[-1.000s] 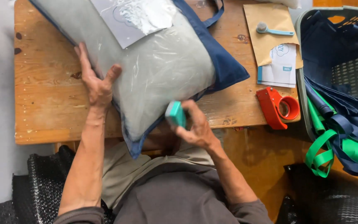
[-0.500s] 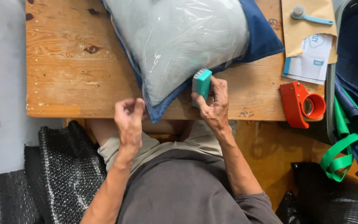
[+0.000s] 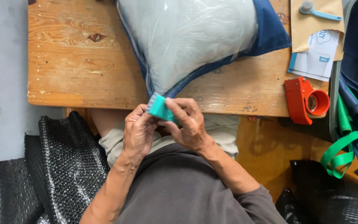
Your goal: Using a small sponge to clean or finish the surface of a packaged pillow bag on a workbench.
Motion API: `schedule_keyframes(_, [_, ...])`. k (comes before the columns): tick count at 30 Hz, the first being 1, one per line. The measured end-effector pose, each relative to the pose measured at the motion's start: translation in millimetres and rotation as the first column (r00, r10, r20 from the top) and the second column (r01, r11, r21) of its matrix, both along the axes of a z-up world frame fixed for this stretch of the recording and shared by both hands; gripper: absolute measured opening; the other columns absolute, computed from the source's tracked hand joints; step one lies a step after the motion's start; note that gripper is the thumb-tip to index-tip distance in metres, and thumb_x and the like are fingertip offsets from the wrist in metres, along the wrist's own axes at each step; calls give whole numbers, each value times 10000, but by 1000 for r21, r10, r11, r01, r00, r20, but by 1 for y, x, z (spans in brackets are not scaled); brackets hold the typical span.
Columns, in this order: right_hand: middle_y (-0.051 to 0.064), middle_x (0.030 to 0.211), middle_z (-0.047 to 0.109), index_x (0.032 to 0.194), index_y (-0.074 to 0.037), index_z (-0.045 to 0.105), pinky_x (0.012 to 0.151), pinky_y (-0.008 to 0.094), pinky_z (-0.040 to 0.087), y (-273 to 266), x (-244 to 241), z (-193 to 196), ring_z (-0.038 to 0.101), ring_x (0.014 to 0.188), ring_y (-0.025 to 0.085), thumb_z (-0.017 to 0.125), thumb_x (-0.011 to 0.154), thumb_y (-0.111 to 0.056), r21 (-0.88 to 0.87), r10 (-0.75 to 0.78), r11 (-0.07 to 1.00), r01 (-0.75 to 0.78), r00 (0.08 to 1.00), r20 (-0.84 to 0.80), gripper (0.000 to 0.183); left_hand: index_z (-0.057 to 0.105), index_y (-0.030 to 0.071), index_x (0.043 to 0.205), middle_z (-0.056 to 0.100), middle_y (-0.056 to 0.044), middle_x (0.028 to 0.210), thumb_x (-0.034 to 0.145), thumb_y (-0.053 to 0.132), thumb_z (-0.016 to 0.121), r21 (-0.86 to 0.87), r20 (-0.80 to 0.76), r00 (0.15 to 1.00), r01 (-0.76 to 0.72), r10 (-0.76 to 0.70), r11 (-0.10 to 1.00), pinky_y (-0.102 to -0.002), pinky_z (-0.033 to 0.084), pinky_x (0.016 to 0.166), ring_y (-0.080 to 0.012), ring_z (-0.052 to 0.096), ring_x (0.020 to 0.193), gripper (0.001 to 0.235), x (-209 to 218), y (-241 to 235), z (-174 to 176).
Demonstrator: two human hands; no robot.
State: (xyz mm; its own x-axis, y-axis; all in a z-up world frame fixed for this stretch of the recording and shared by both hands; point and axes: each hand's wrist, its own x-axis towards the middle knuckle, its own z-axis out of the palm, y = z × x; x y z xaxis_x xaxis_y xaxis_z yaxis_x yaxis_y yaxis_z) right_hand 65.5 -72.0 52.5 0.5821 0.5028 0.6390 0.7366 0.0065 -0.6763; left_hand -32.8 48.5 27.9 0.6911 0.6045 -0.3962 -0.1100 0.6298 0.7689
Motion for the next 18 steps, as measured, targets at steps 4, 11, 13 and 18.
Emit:
schedule_keyframes(4, [147, 1125, 658, 1345, -107, 686, 860, 407, 580, -2, 18, -22, 685, 972, 311, 740, 910, -282, -51, 7, 999, -4, 999, 53, 472, 658, 4, 828, 706, -156, 741, 897, 87, 734, -33, 9, 1000, -25, 25, 999, -429, 626, 820, -233, 739, 745, 132, 0, 3, 6])
schedule_keyframes(11, [140, 1080, 632, 1386, -109, 646, 835, 414, 560, 0, 1, -8, 666, 934, 308, 795, 882, -242, -59, -28, 998, 31, 998, 54, 542, 643, 18, 832, 684, -106, 739, 953, 114, 701, 0, 49, 998, -36, 36, 999, -385, 601, 853, -171, 709, 779, 165, -7, -3, -14])
schedule_keyframes(13, [128, 1094, 667, 1322, -135, 706, 841, 419, 569, 6, 2, -10, 688, 941, 298, 755, 897, -282, -61, -19, 998, 27, 991, 134, 452, 614, 23, 855, 717, -151, 772, 950, 112, 689, 0, 146, 988, -41, 41, 999, -396, 636, 778, -214, 748, 788, 149, -4, -1, -14])
schedule_keyframes(18, [162, 1021, 601, 1426, -68, 613, 798, 443, 539, -13, 61, -42, 653, 903, 335, 815, 900, -193, -26, -192, 981, 194, 979, 74, 577, 563, 57, 876, 731, -98, 847, 1015, 119, 611, 22, 128, 987, -105, 101, 994, -443, 602, 968, -204, 760, 904, 160, -1, -1, 30])
